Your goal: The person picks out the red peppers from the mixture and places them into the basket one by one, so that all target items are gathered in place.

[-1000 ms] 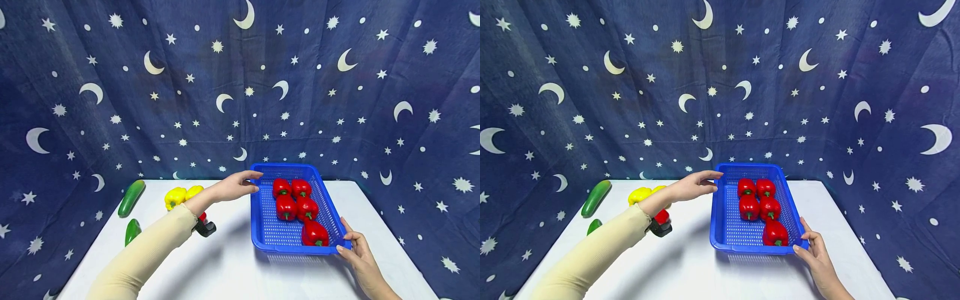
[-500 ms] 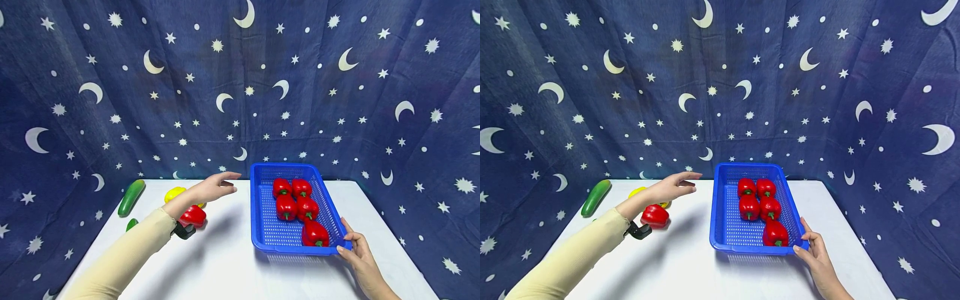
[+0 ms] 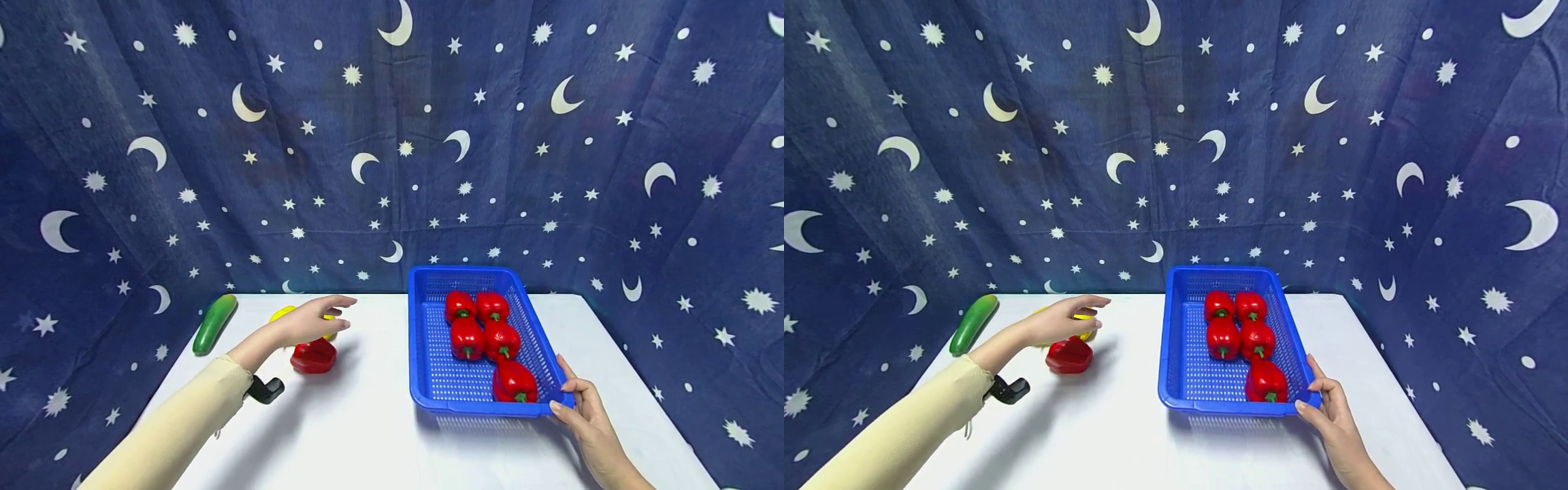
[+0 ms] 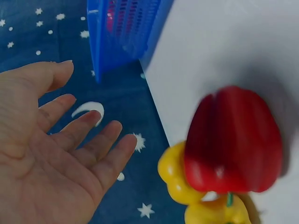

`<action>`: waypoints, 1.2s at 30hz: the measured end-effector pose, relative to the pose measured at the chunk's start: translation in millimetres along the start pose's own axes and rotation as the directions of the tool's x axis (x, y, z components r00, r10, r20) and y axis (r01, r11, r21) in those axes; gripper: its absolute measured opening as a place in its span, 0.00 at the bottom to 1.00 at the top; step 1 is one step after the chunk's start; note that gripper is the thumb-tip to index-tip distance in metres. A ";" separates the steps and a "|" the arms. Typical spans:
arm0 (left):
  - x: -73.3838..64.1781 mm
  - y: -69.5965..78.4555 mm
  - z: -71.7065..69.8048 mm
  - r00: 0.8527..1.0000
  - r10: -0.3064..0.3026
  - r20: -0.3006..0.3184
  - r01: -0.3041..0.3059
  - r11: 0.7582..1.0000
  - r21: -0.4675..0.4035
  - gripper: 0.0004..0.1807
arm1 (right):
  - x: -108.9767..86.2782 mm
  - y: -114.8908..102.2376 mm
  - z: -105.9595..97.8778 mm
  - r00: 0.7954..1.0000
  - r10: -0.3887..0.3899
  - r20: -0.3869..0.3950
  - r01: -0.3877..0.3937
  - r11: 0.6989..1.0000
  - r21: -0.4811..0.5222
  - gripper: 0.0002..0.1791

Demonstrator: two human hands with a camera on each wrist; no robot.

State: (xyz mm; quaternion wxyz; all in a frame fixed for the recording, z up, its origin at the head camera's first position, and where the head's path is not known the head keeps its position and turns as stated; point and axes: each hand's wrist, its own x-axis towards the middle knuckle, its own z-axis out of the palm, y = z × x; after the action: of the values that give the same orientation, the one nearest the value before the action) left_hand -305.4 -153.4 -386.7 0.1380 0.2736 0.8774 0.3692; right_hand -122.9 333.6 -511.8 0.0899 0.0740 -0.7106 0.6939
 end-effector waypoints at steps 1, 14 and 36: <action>-1.4 -2.7 -1.3 1.000 0.002 -0.003 -0.002 1.000 0.014 0.29 | 0.2 -0.1 0.1 1.000 -0.002 0.002 0.002 1.000 -0.001 0.13; -20.3 -32.1 -4.8 0.997 -0.067 0.036 0.057 0.972 0.227 0.31 | 0.3 -1.3 1.4 1.000 0.001 -0.006 -0.001 1.000 0.024 0.14; -41.1 -59.9 5.1 0.993 -0.080 0.091 0.043 0.935 0.353 0.38 | -0.8 1.2 2.7 0.999 0.025 -0.035 -0.024 1.000 0.010 0.13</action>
State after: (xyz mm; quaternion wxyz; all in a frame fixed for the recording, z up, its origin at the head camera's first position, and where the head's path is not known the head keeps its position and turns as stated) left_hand -292.3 -209.0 -431.8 0.1438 0.2851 0.9288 0.1879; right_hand -122.5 330.9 -513.2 0.0937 0.0533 -0.7065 0.6994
